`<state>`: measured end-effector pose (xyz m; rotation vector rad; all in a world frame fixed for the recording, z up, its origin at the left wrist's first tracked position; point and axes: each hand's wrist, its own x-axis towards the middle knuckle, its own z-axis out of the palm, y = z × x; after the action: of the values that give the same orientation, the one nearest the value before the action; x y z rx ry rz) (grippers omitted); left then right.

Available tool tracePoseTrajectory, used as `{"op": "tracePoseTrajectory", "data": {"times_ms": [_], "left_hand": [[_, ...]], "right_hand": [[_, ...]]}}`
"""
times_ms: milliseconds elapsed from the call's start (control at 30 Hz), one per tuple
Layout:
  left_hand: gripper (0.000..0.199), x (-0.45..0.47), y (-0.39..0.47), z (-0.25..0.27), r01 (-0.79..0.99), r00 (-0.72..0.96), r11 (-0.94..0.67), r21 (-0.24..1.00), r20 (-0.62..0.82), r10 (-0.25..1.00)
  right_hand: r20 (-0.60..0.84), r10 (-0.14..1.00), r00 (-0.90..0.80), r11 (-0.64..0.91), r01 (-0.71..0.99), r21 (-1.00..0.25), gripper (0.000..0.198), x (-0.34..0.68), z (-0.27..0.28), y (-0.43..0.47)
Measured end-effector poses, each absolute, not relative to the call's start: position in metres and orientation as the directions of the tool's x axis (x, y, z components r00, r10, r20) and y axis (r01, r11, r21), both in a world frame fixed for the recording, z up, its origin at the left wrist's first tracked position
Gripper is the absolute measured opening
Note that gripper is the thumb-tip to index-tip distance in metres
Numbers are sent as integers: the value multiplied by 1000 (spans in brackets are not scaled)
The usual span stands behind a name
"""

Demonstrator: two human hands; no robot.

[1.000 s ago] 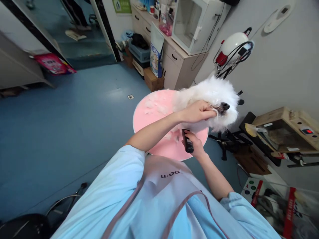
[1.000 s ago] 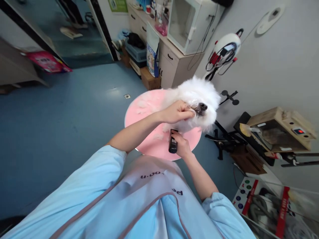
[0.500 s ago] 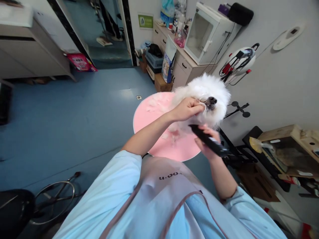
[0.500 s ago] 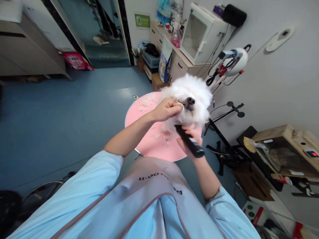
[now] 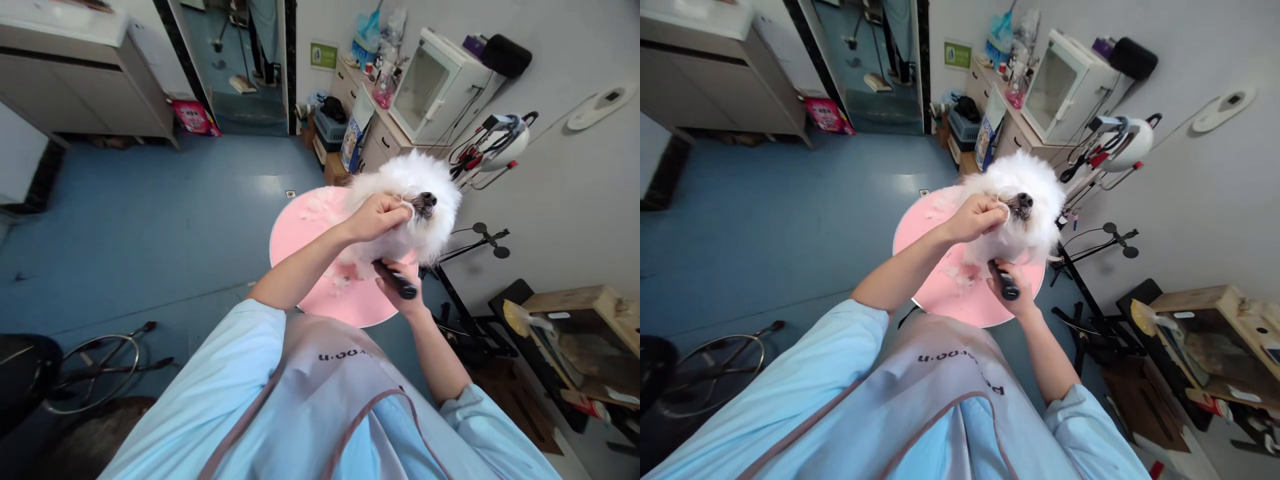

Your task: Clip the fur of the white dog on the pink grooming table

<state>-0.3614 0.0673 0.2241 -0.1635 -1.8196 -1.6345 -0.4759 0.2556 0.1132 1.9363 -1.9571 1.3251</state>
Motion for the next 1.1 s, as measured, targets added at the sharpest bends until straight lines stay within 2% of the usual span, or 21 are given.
{"op": "tracePoseTrajectory", "data": {"times_ms": [133,300,500,667,800,900,1100], "left_hand": [[43,-362,72,226,486,-779,215,847,531,-333],[43,-365,73,226,464,-778,210,861,509,-369],[42,-367,71,227,479,-795,191,857,516,-318],[42,-371,73,232,458,-835,174,872,489,-253],[44,-375,73,235,442,-852,164,882,470,-231],[44,-375,70,238,451,-864,152,880,473,-176],[42,-373,65,247,401,-908,141,905,413,-66]], "right_hand": [[726,-646,-234,-222,-853,-472,37,-475,136,249],[713,-673,-196,-216,-870,-443,34,-466,84,239],[697,-703,-141,-228,-884,-408,27,-457,25,249],[745,-604,-283,-212,-844,-493,40,-447,14,242],[688,-632,-356,-123,-831,-543,38,-435,-5,230],[670,-632,-390,-72,-831,-551,37,-422,-16,233],[723,-533,-441,11,-857,-515,34,-398,-14,236]]}}
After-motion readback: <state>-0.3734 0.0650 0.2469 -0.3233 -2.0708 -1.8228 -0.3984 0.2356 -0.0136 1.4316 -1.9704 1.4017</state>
